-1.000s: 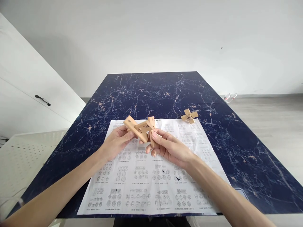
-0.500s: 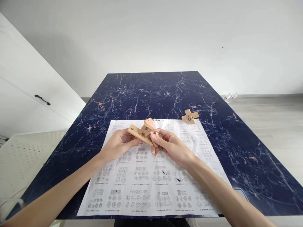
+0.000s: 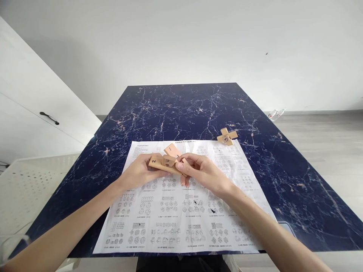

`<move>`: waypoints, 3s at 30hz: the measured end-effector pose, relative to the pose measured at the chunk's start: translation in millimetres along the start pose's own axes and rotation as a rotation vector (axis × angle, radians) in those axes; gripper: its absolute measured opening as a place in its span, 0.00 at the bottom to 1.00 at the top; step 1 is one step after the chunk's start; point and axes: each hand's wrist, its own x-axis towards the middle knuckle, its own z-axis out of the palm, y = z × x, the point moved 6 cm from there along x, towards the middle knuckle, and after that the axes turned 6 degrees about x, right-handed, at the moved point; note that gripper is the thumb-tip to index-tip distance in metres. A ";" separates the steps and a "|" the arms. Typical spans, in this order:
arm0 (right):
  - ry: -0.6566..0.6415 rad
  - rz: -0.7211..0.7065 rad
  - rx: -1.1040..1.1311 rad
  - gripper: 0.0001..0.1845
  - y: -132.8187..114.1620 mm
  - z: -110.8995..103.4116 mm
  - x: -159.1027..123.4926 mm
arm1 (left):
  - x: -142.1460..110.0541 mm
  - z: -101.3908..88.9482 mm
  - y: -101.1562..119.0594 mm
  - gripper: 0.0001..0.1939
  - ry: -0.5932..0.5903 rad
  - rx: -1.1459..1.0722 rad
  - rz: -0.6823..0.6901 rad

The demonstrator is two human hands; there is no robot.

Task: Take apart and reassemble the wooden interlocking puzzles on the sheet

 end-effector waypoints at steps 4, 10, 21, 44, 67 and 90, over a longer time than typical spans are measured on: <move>0.013 -0.006 -0.048 0.19 -4.6 1.0 -0.3 | 0.1 -0.9 4.2 0.06 -0.046 0.024 0.014; 0.023 -0.032 -0.047 0.19 -6.9 0.1 0.5 | 3.1 -5.1 0.4 0.05 -0.008 -0.010 -0.037; 0.063 -0.024 0.190 0.15 0.2 -7.9 2.1 | 6.2 -5.8 -4.6 0.07 0.049 -0.177 -0.056; -0.206 -0.008 0.401 0.19 -0.1 22.6 -0.5 | -2.7 -8.2 7.8 0.14 0.276 0.006 -0.015; -0.405 -0.117 0.391 0.17 -10.9 37.6 -8.2 | -6.7 -1.4 13.4 0.09 0.212 0.120 0.178; -0.376 -0.163 0.328 0.20 -5.8 38.6 -6.1 | -15.4 -7.2 25.0 0.08 0.281 0.040 0.420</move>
